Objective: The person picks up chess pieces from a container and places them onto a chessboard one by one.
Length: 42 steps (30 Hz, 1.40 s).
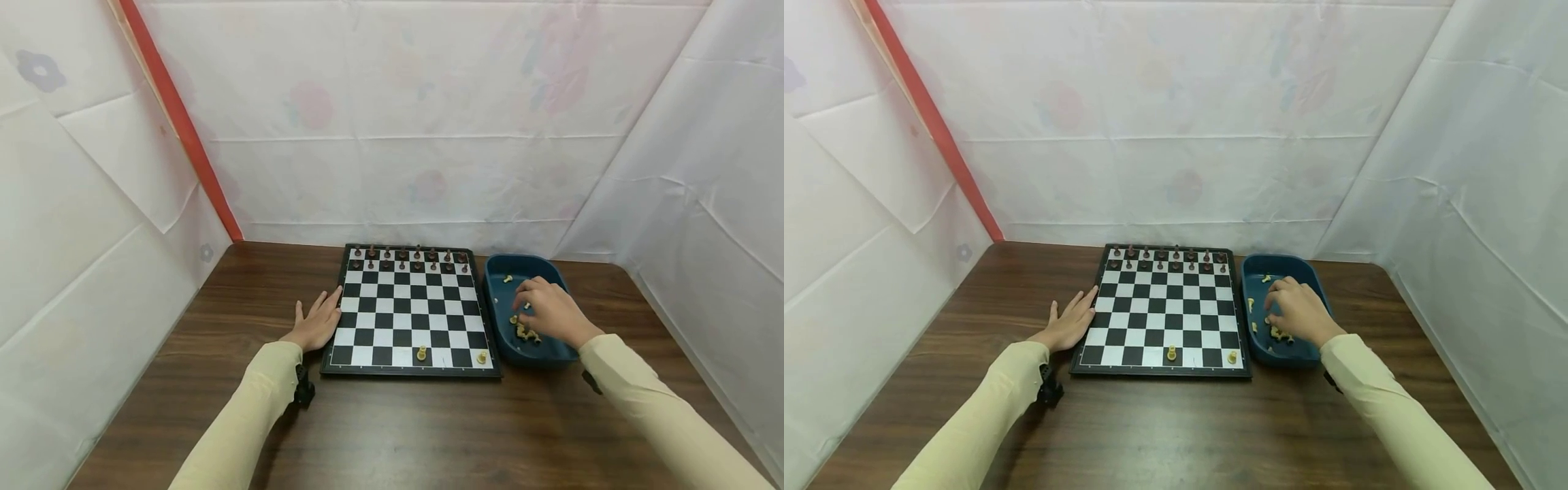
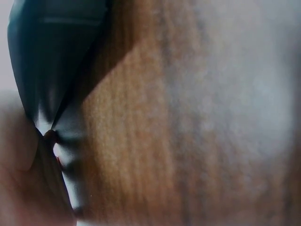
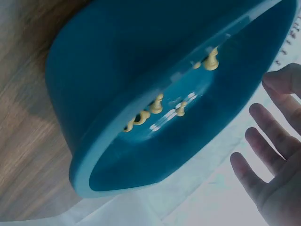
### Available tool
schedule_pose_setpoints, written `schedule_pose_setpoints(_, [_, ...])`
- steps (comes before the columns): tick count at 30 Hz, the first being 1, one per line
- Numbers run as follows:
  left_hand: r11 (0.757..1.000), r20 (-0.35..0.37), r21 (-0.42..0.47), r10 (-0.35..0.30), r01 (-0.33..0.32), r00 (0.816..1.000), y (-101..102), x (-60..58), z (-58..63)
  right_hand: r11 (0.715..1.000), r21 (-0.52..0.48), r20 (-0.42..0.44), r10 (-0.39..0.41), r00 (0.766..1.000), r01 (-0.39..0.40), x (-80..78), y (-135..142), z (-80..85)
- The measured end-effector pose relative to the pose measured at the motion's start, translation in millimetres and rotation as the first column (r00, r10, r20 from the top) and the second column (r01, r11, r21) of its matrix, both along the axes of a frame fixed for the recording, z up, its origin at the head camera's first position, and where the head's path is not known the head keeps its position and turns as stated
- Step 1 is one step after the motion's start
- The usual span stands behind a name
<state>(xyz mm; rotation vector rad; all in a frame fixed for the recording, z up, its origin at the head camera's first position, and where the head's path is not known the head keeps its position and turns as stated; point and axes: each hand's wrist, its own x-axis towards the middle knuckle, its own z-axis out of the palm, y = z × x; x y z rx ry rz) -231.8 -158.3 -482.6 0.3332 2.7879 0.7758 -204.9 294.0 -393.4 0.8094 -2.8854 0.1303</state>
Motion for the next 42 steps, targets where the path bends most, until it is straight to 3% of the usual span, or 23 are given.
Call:
schedule_pose_setpoints(9, [1.000,0.012,-0.015,0.009,-0.008,1.000,0,3.8,-5.3,0.997,0.069,0.060,-0.028,0.998,0.024,-13.0,5,-16.0])
schedule_pose_setpoints(14, [1.000,0.008,-0.014,0.012,-0.012,1.000,1,5.2,-7.5,0.993,0.117,0.042,-0.020,0.999,0.015,-15.2,10,-26.8])
schedule_pose_setpoints(23, [1.000,-0.008,-0.020,0.011,-0.012,1.000,0,3.1,-5.7,0.993,0.113,0.015,-0.024,1.000,0.022,-19.4,10,-36.5])
schedule_pose_setpoints(33, [1.000,-0.005,-0.024,0.014,-0.014,1.000,3,0.7,-7.0,0.985,0.155,0.067,-0.087,0.994,0.076,-21.6,9,-37.9])
schedule_pose_setpoints(42, [0.999,-0.006,-0.023,0.022,-0.022,1.000,1,-0.6,-3.6,0.984,0.166,0.053,-0.076,0.996,0.066,-26.1,9,-36.5])
